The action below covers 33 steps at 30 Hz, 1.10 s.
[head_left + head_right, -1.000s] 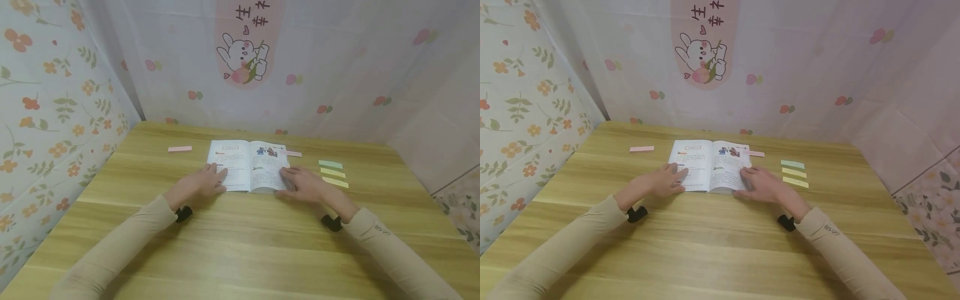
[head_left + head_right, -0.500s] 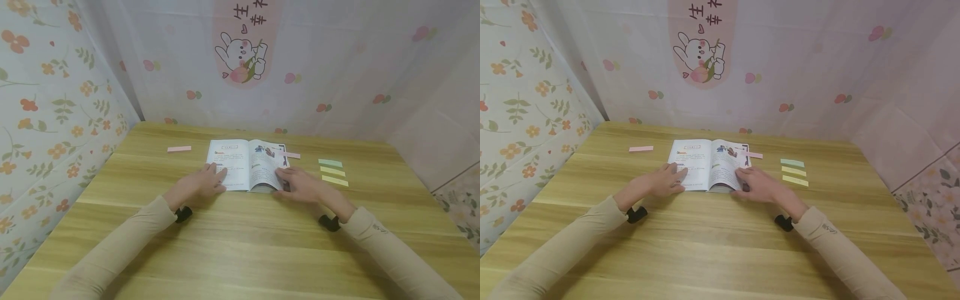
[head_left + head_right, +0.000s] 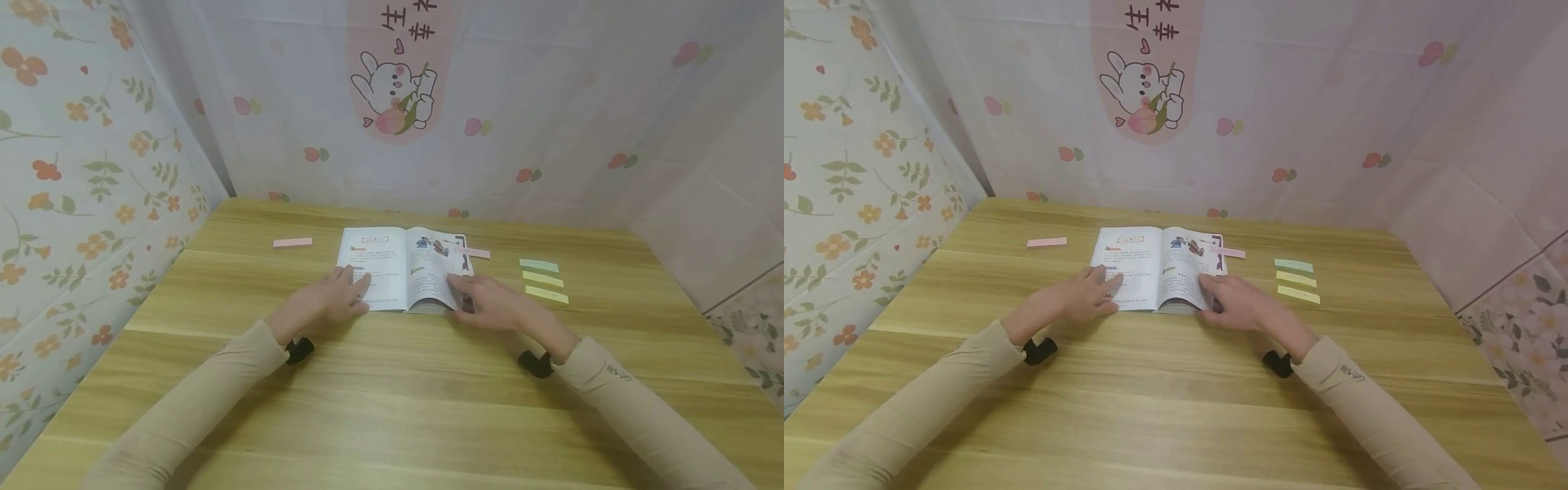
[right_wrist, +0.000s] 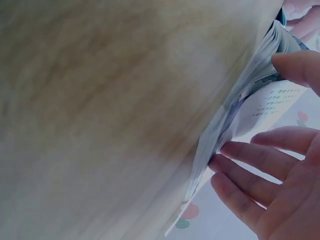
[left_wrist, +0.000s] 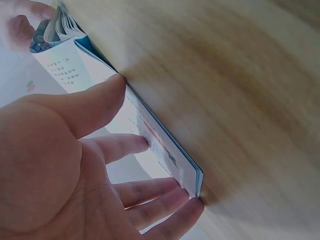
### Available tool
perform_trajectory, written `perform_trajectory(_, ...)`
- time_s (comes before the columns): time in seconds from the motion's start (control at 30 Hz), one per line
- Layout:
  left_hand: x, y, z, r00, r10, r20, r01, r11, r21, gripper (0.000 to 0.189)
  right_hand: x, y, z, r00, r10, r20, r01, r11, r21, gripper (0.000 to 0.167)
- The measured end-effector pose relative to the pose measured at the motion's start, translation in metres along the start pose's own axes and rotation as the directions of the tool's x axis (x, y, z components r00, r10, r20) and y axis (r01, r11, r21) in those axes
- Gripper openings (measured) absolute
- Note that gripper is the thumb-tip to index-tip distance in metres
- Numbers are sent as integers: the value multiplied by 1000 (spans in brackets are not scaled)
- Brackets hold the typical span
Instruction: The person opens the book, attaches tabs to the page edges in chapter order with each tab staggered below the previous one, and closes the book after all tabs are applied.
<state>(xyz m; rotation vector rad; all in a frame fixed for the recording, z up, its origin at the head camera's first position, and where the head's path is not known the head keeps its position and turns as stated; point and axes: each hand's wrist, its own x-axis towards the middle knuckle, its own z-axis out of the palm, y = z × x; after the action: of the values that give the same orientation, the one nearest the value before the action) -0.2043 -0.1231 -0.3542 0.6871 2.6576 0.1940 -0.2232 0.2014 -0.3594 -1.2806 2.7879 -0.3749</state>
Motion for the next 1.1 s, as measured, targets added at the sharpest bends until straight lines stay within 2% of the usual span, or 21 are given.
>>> perform_trajectory(0.13, 1, 0, 1, 1000, 7, -5, -7, 1000, 5, 65, 0, 0, 0, 1000, 20, 5, -20, 1000, 5, 34)
perform_trajectory(0.33, 2, -2, 2, 1000, 19, -14, -19, 1000, 20, 66, -1, 0, -4, 995, 99, -9, -98, 995, 22, 35)
perform_trajectory(0.53, 2, -3, 1, 1000, 18, -7, -18, 1000, 25, 68, -4, -1, -12, 985, 157, -71, -160, 987, -29, 56)
perform_trajectory(0.83, 1, -2, -1, 1000, 15, -8, -15, 999, 29, 67, -6, -1, -17, 976, 139, -166, -156, 983, -93, 67)
perform_trajectory(0.97, 1, -4, 1, 1000, 13, -9, -13, 1000, 24, 68, -7, 0, -18, 971, 150, -186, -168, 982, -83, 70)
perform_trajectory(1.1, 0, -5, 0, 1000, 17, -12, -17, 1000, 6, 68, -9, -1, -19, 962, 197, -189, -207, 978, -37, 87)
